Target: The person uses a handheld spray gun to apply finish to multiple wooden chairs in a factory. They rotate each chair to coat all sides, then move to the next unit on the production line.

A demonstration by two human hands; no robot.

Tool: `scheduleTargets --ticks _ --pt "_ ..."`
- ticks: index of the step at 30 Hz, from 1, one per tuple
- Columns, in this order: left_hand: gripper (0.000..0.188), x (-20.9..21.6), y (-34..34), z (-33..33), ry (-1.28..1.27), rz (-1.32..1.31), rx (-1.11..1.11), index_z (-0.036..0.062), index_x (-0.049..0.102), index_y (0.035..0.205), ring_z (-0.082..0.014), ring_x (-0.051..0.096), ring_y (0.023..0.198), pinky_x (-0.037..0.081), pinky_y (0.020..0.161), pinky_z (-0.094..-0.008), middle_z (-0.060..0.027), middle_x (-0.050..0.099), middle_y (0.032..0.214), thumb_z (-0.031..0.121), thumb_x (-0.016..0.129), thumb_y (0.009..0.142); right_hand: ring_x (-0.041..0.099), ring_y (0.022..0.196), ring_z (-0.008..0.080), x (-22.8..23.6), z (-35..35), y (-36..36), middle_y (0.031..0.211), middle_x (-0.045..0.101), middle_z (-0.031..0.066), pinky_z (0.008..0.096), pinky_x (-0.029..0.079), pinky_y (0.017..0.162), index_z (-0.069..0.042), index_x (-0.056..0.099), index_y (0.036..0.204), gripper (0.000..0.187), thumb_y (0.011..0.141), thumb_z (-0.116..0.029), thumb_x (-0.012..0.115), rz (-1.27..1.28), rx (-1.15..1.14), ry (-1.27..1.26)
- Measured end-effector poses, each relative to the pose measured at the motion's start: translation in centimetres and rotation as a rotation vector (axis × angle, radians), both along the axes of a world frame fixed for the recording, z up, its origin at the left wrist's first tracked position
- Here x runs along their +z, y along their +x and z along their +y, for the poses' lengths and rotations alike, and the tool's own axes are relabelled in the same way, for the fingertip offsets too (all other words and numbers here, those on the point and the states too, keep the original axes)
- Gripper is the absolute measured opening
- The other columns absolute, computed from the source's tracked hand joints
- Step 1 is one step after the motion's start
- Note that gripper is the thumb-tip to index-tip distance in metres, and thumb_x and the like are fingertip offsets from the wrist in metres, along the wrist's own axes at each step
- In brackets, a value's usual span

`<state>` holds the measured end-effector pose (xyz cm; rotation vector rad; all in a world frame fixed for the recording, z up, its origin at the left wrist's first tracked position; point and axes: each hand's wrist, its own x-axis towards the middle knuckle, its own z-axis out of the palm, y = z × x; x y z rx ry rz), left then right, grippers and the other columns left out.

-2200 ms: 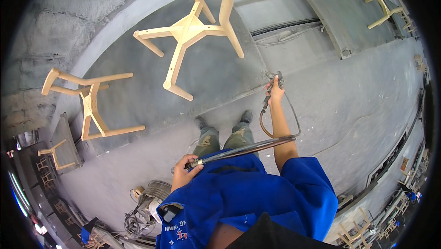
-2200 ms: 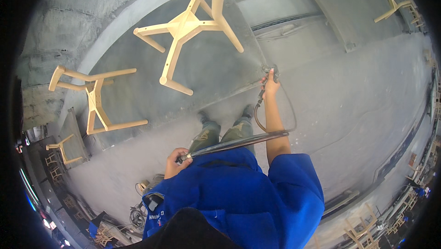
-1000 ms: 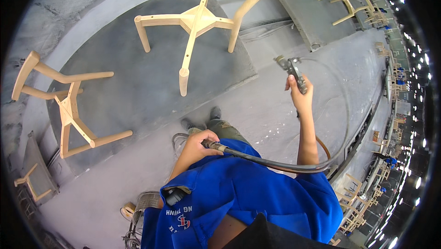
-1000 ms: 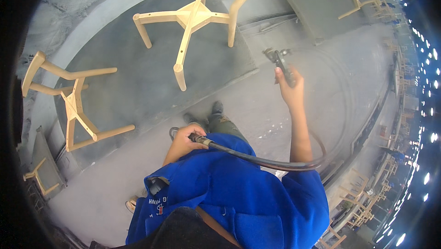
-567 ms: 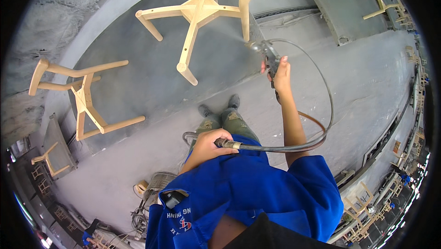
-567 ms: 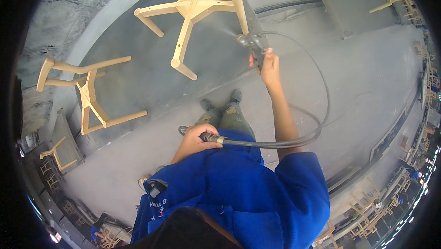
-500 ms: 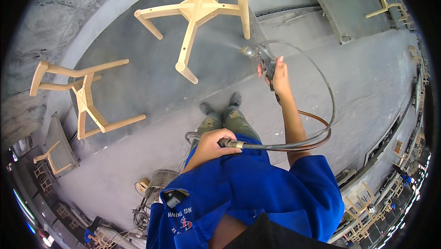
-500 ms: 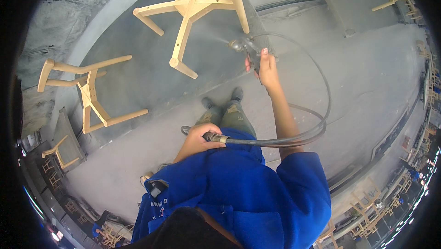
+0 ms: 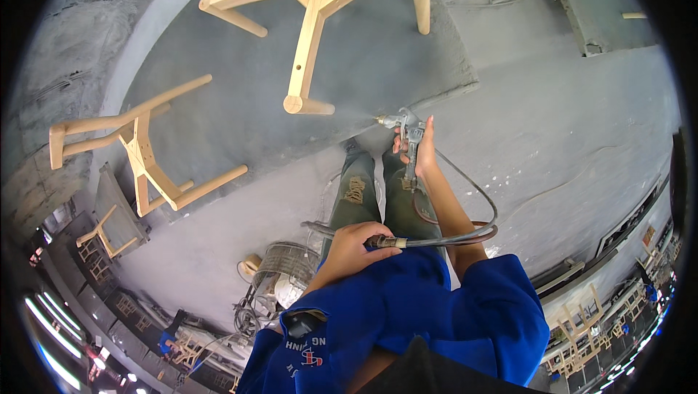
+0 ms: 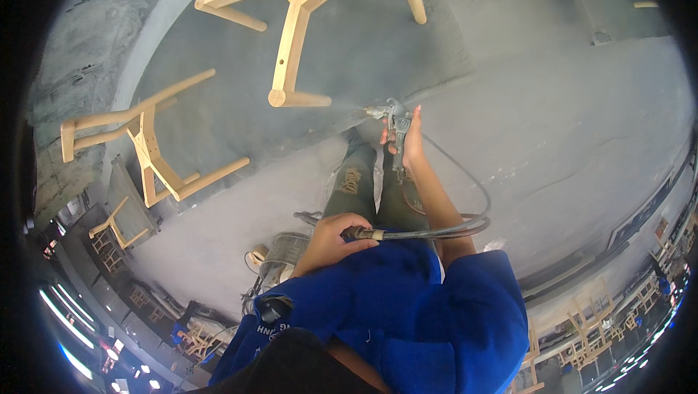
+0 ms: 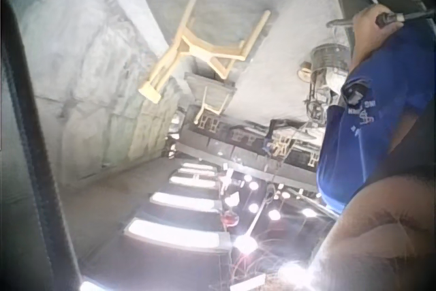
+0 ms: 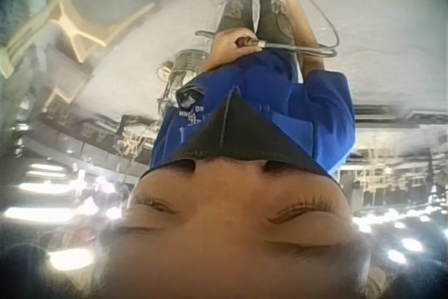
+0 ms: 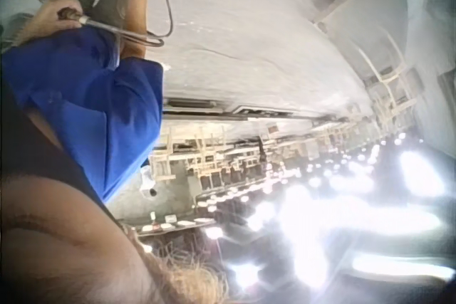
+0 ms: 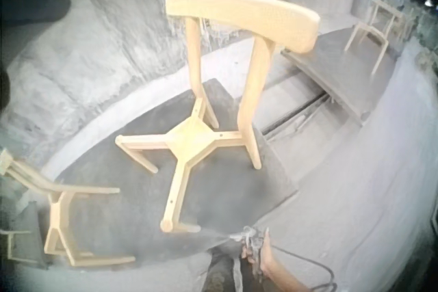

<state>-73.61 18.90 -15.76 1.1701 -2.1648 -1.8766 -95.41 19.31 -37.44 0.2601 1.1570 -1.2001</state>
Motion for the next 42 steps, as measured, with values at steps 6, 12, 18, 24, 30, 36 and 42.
scheduleTargets --ticks 6,12,18,24,30,36,42 --pt "0.036 -3.5 2.8 -2.6 0.097 -0.076 0.028 0.0062 0.071 0.096 -0.0253 0.071 0.080 0.054 0.070 -0.0331 -0.0084 0.073 0.090 0.029 0.089 0.075 0.061 0.057 0.0160 -8.8 -1.3 0.3 0.065 0.060 0.0031 0.0266 0.032 0.041 -0.005 0.063 0.101 0.089 0.092 -0.084 0.023 0.198 0.036 0.257" --pt "0.034 -5.3 3.6 -4.4 0.006 -0.075 0.038 0.0076 0.072 0.095 -0.0283 0.070 0.078 0.054 0.069 -0.0344 -0.0089 0.072 0.088 0.028 0.089 0.074 0.059 0.062 0.0173 -8.5 -8.7 0.7 0.070 0.058 0.0055 0.0251 0.032 0.039 -0.003 0.062 0.107 0.093 0.092 -0.084 0.021 -0.020 -0.092 -0.048" --pt "0.032 -6.5 5.4 -6.0 -0.058 -0.191 0.196 0.0059 0.072 0.095 -0.0304 0.071 0.077 0.055 0.069 -0.0352 -0.0110 0.073 0.086 0.023 0.088 0.075 0.054 0.067 0.0192 -9.2 -21.0 4.7 0.074 0.055 0.0085 0.0252 0.032 0.037 0.002 0.060 0.110 0.094 0.094 -0.081 0.019 -0.344 -0.255 -0.409" --pt "0.033 -7.9 8.0 -6.4 0.131 -0.274 0.318 0.0024 0.072 0.103 -0.0231 0.071 0.085 0.055 0.077 -0.0330 -0.0108 0.074 0.096 0.021 0.086 0.079 0.059 0.058 0.0166 -11.7 -23.9 7.1 0.067 0.059 0.0044 0.0271 0.030 0.039 -0.003 0.063 0.102 0.087 0.096 -0.078 0.019 -0.022 -0.216 -0.166" --pt "0.051 -11.3 6.5 -14.9 -0.408 -0.055 0.516 0.0011 0.051 0.140 -0.0304 0.052 0.131 0.038 0.111 -0.0422 -0.0164 0.058 0.137 0.024 0.063 0.097 0.059 0.059 0.0141 -11.0 -14.4 3.6 0.069 0.061 0.0035 0.0260 0.032 0.041 -0.004 0.064 0.107 0.079 0.101 -0.071 0.023 0.227 -0.199 0.043" --pt "0.082 -15.0 -1.7 -30.5 0.138 -0.245 0.446 -0.0055 0.059 0.135 -0.0262 0.059 0.121 0.044 0.104 -0.0366 -0.0191 0.063 0.125 0.066 0.055 0.094 0.061 0.069 0.0121 -6.2 -0.7 0.0 0.082 0.065 0.0036 0.0240 0.034 0.046 -0.007 0.063 0.115 0.083 0.100 -0.075 0.019 0.419 -0.081 0.038" --pt "0.073 -15.8 -2.1 -28.1 0.326 -0.137 0.559 -0.0030 0.066 0.123 -0.0173 0.065 0.099 0.051 0.086 -0.0325 -0.0133 0.069 0.106 0.063 0.059 0.093 0.064 0.079 0.0147 0.1 6.9 -3.6 0.087 0.066 0.0063 0.0233 0.035 0.046 -0.006 0.060 0.116 0.091 0.094 -0.083 0.017 0.398 -0.104 0.141"
